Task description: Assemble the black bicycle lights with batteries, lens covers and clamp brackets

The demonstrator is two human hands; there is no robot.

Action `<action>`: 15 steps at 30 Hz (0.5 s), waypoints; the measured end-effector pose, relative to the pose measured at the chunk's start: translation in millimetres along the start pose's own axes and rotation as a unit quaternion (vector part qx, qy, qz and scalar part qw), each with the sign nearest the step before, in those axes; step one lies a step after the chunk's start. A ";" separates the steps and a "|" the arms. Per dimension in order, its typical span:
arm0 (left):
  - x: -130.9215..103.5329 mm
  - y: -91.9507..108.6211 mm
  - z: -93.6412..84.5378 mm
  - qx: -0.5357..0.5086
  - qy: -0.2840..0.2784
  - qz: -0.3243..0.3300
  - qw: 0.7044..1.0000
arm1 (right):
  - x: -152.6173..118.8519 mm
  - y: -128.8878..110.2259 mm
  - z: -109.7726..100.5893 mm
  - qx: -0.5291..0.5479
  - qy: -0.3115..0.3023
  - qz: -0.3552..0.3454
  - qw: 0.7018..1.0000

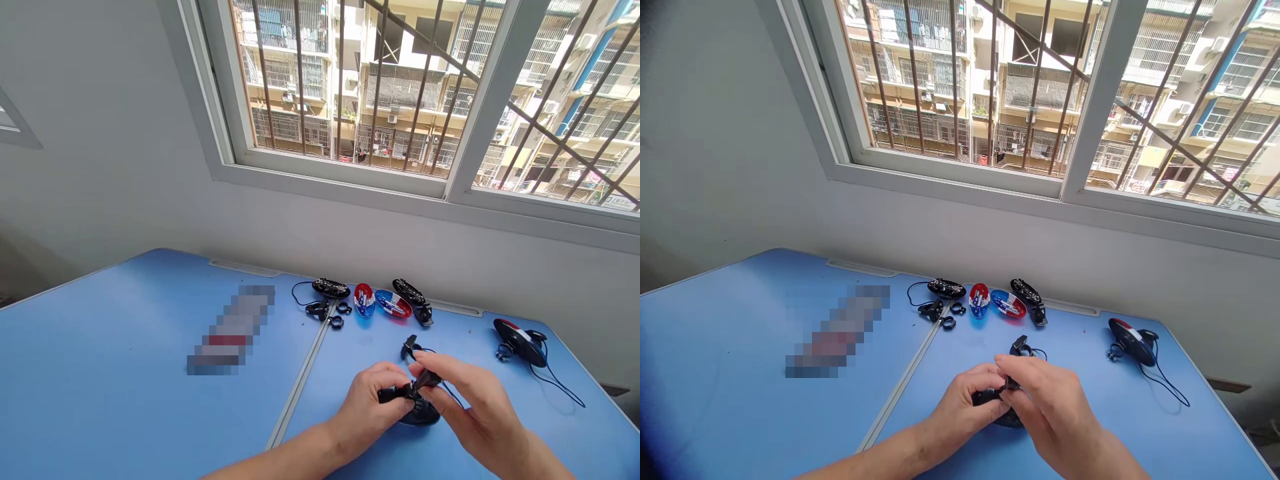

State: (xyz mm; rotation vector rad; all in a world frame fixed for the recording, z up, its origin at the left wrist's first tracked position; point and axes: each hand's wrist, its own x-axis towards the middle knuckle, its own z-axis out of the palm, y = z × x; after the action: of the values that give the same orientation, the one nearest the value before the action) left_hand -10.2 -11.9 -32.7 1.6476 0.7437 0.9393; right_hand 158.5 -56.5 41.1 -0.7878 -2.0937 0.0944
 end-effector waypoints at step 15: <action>-0.1 8.2 0.0 0.004 -0.009 -0.005 1.000 | -3.6 -2.0 6.2 -0.046 0.031 -0.021 0.998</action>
State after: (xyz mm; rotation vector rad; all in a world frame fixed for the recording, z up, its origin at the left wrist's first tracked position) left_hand -10.2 -14.1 -24.8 1.6574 0.7431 0.9141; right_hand 154.3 -58.8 35.4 -0.7912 -2.0661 -0.0505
